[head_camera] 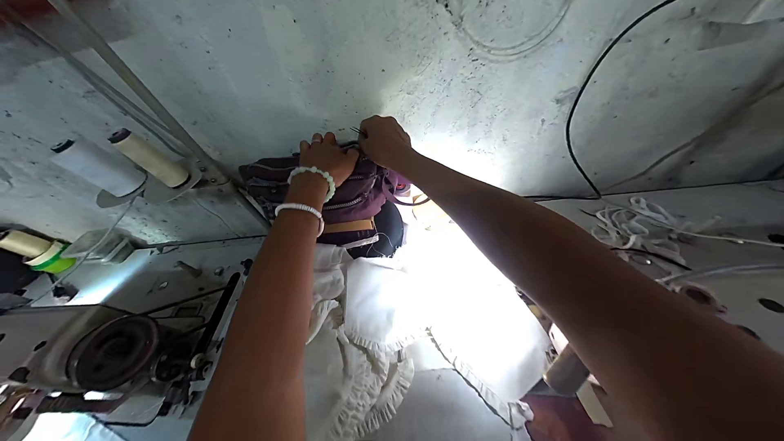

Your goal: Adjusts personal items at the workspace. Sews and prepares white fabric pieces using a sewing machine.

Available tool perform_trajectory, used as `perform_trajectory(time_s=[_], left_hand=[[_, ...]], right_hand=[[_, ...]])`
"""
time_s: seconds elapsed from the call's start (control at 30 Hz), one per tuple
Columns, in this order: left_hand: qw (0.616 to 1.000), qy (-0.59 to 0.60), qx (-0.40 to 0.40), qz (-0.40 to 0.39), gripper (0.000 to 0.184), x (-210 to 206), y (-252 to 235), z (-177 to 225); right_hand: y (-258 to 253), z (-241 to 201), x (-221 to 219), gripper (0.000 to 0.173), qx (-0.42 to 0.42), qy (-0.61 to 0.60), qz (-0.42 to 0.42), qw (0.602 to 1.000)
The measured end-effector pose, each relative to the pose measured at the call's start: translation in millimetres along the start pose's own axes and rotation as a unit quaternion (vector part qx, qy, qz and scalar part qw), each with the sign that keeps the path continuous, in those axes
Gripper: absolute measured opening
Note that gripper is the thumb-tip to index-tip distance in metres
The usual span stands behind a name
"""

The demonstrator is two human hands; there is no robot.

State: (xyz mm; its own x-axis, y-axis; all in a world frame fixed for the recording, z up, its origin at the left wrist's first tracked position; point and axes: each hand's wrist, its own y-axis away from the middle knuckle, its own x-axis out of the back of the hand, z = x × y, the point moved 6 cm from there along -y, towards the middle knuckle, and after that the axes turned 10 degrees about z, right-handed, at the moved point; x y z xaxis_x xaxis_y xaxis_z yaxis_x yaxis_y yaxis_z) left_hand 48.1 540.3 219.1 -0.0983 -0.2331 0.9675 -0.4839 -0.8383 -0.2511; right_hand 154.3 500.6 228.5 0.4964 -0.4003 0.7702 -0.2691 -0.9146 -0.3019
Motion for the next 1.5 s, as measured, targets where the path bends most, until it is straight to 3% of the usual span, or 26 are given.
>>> perform_trajectory(time_s=[0.17, 0.27, 0.33, 0.43, 0.5, 0.53, 0.57, 0.67, 0.77, 0.83, 0.93, 1.0, 1.1, 1.2, 1.3, 1.43, 1.5], left_hand=[[0.995, 0.004, 0.022, -0.092, 0.049, -5.8, 5.3, -4.3], [0.997, 0.074, 0.024, -0.022, 0.041, 5.0, 11.6, -14.4], [0.995, 0.087, 0.034, 0.030, 0.036, 33.1, 43.5, -1.6], [0.991, 0.084, 0.098, -0.020, 0.043, 76.6, 102.8, 24.8], [0.993, 0.061, 0.088, -0.047, 0.047, 56.5, 81.8, 11.7], [0.996, 0.054, 0.066, 0.016, 0.047, 32.2, 56.0, -2.2], [0.997, 0.045, 0.056, 0.025, 0.049, 15.0, 33.8, -12.0], [0.996, 0.022, 0.083, -0.023, 0.056, -0.4, 19.7, -13.0], [0.993, 0.029, 0.107, -0.047, 0.062, 7.9, 32.2, -5.5], [0.992, 0.027, 0.111, -0.052, 0.062, 4.9, 26.9, -6.3], [0.989, 0.017, 0.141, -0.046, 0.066, 6.7, 24.4, -0.3], [0.987, 0.007, 0.159, -0.022, 0.072, 5.1, 18.0, -1.6], [0.993, 0.014, 0.100, 0.062, 0.057, 8.0, 5.3, -5.0], [0.987, 0.026, 0.023, 0.157, 0.042, 25.4, 15.4, 0.1], [0.975, 0.086, -0.010, 0.204, 0.042, 44.1, 63.1, 15.3], [0.964, 0.146, -0.112, 0.192, 0.044, 49.2, 181.4, 44.1], [0.964, 0.159, -0.109, 0.180, 0.040, 39.1, 256.5, 47.3]], right_hand=[[30.2, -43.9, 16.1, 0.027, 0.168, 0.172, -0.023, 0.970], [68.4, -74.5, 49.3, 0.026, 0.286, 0.241, -0.013, 0.927], [106.4, -87.7, 71.7, 0.024, 0.360, 0.267, -0.002, 0.894], [179.2, -90.8, 95.5, 0.013, 0.467, 0.241, 0.056, 0.849], [230.1, -82.1, 107.8, 0.008, 0.496, 0.206, 0.095, 0.838], [253.0, -73.5, 114.5, 0.010, 0.500, 0.199, 0.103, 0.837], [274.3, -62.6, 122.0, 0.013, 0.499, 0.198, 0.102, 0.838], [332.4, -14.3, 146.7, 0.021, 0.438, 0.162, 0.080, 0.881], [382.3, 37.7, 173.9, 0.023, 0.262, 0.089, -0.081, 0.957], [414.8, 71.6, 182.2, 0.022, 0.154, 0.013, -0.148, 0.977], [468.7, 132.5, 170.8, 0.024, 0.026, -0.086, -0.130, 0.987], [504.0, 171.3, 152.3, 0.025, -0.059, -0.086, -0.095, 0.990], [540.0, 209.7, 122.0, 0.024, -0.146, -0.055, -0.056, 0.986], [555.3, 228.6, 95.9, 0.023, -0.165, -0.053, -0.023, 0.985], [553.5, 231.5, 76.2, 0.021, -0.122, -0.032, 0.013, 0.992], [545.0, 225.7, 58.6, 0.020, -0.069, -0.024, 0.033, 0.997], [541.7, 224.5, 50.4, 0.019, -0.064, -0.032, 0.030, 0.997]])
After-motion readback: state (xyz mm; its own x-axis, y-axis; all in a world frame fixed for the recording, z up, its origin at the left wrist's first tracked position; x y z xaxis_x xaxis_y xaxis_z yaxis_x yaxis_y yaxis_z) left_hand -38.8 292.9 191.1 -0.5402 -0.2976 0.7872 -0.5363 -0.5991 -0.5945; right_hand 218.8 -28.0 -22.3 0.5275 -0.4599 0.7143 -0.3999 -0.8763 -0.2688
